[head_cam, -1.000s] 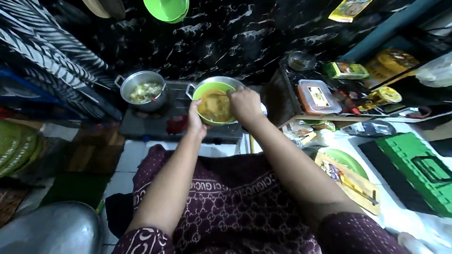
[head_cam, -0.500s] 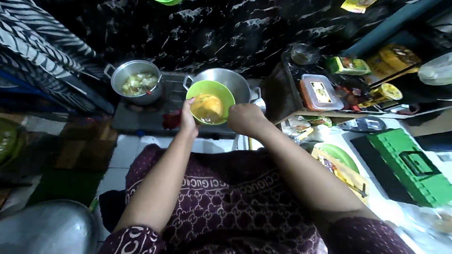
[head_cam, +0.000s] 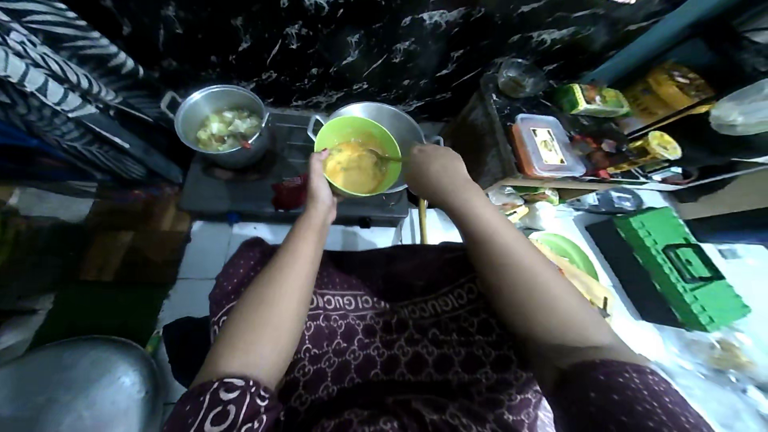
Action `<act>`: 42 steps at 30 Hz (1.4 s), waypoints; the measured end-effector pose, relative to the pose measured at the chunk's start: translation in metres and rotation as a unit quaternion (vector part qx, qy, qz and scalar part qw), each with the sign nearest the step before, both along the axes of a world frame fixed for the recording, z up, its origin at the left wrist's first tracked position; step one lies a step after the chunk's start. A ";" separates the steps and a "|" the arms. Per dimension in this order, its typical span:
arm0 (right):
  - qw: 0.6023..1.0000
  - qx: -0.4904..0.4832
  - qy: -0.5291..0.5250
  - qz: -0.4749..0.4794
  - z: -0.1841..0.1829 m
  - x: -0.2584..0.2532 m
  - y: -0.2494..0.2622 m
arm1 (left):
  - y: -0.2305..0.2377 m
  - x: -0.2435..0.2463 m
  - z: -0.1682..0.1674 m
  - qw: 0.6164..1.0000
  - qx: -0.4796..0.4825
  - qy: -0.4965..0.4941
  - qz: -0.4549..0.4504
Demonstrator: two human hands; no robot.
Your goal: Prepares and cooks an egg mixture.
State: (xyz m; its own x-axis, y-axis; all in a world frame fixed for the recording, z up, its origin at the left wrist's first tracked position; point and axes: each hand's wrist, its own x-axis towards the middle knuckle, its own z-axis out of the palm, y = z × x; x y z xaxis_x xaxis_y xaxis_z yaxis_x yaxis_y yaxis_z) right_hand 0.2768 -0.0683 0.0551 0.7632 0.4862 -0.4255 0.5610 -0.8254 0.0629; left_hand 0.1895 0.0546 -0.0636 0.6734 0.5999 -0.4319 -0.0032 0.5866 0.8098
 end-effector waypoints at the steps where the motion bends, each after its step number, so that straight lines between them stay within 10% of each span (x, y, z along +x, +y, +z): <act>1: 1.000 -0.006 0.014 -0.003 0.000 -0.001 0.001 | 0.000 0.000 -0.001 1.000 0.002 0.004 0.003; 7: 0.975 0.151 0.157 -0.041 -0.038 0.021 -0.009 | 0.001 0.003 -0.008 1.000 0.007 0.009 0.017; 42: 0.978 0.148 0.147 -0.008 -0.026 0.009 -0.004 | 0.008 0.003 -0.010 0.998 0.013 0.050 0.043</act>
